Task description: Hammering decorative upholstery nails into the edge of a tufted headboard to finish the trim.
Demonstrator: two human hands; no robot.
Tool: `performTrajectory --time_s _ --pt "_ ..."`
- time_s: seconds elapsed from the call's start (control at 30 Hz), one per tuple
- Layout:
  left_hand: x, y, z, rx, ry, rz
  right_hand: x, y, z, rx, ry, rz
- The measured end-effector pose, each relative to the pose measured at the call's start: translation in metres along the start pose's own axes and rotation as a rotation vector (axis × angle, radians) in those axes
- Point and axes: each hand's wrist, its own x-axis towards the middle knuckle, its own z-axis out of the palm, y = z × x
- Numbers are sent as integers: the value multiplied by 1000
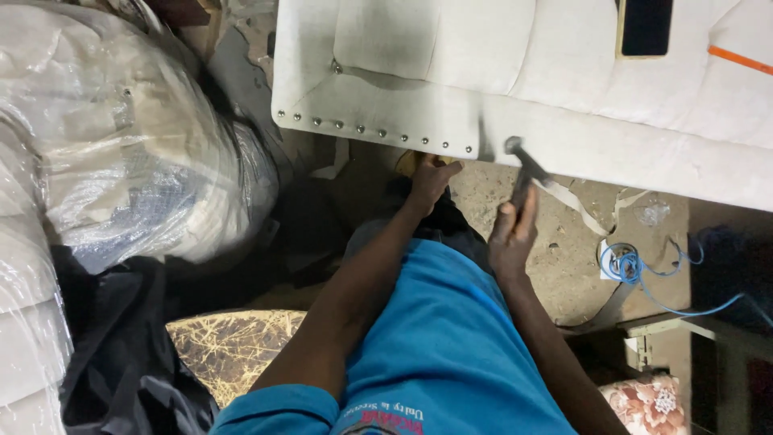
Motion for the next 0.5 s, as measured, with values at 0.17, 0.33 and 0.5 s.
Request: performTrajectory --time_s 0.17,0.33,0.5 --pt "8 -11 0 -14 34 59 5 -19 -5 -123 -251 95" --pt "2 -1 2 -8 46 39 3 9 3 -142 -232 76" --pt "-16 9 -3 94 34 23 -8 22 -11 -293 -443 307"
